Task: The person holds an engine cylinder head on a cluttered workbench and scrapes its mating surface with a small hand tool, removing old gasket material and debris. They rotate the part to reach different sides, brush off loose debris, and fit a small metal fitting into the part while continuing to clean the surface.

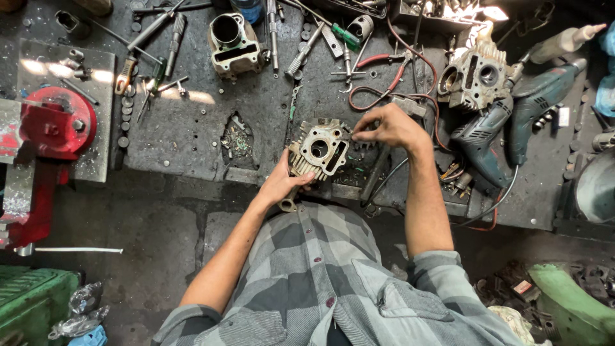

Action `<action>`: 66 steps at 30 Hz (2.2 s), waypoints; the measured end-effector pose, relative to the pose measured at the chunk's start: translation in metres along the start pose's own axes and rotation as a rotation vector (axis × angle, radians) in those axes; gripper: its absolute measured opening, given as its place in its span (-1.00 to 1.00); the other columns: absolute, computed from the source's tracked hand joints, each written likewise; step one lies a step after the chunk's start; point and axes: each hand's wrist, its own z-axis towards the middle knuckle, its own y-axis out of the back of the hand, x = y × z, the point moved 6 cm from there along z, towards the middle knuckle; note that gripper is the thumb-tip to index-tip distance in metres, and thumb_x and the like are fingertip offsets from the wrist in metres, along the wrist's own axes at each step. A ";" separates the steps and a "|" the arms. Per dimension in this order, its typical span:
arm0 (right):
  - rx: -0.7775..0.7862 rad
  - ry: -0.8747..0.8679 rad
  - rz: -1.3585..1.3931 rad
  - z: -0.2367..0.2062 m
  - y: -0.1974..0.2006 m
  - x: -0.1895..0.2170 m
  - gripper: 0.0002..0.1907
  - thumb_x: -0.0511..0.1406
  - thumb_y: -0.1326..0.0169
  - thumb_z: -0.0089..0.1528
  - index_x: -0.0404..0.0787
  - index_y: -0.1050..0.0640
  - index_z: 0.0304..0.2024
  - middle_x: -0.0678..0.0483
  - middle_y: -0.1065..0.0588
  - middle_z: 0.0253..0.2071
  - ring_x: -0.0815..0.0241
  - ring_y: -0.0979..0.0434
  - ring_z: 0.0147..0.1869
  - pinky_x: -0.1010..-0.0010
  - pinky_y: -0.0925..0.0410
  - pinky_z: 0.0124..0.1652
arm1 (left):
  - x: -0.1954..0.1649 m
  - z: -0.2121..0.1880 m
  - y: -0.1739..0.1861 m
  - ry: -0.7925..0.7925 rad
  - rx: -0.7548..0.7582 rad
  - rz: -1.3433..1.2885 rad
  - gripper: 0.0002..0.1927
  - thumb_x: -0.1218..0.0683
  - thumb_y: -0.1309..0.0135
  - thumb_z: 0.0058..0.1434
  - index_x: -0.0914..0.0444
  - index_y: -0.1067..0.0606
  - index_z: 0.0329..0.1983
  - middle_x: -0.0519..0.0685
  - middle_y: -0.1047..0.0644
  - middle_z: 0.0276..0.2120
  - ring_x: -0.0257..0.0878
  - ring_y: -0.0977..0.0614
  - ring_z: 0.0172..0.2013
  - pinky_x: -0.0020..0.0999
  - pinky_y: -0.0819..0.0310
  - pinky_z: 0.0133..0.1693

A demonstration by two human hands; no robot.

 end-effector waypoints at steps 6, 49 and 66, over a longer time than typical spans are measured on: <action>-0.028 0.087 -0.005 0.006 0.006 0.004 -0.76 -0.19 -0.38 0.10 -0.11 -0.73 -0.21 0.13 -0.68 -0.29 0.29 -0.64 -0.23 0.40 -0.48 -0.19 | 0.011 -0.001 -0.001 0.168 0.017 -0.108 0.12 -0.12 -0.38 -0.02 0.36 -0.06 0.48 0.26 -0.50 0.07 0.02 -0.53 -0.05 -0.15 -0.46 0.00; -0.340 -0.097 0.105 0.019 -0.080 0.077 -0.75 -0.14 -0.16 0.29 -0.10 -0.66 -0.09 -0.04 -0.63 -0.35 0.02 -0.68 -0.30 0.25 -0.46 -0.25 | -0.150 0.001 0.046 0.150 -0.296 1.222 -0.18 -0.31 0.03 0.31 0.28 -0.22 0.45 0.28 -0.61 -0.49 0.27 -0.67 -0.40 0.18 -0.52 -0.31; -0.281 -0.123 0.034 0.032 -0.064 0.077 -0.71 -0.06 -0.17 0.25 -0.05 -0.69 -0.14 -0.08 -0.61 -0.38 -0.13 -0.63 -0.29 0.14 -0.45 -0.27 | -0.167 0.024 0.049 0.143 -0.260 1.267 -0.38 -0.15 0.23 0.45 0.40 -0.32 0.35 0.29 -0.61 -0.51 0.26 -0.67 -0.41 0.19 -0.50 -0.31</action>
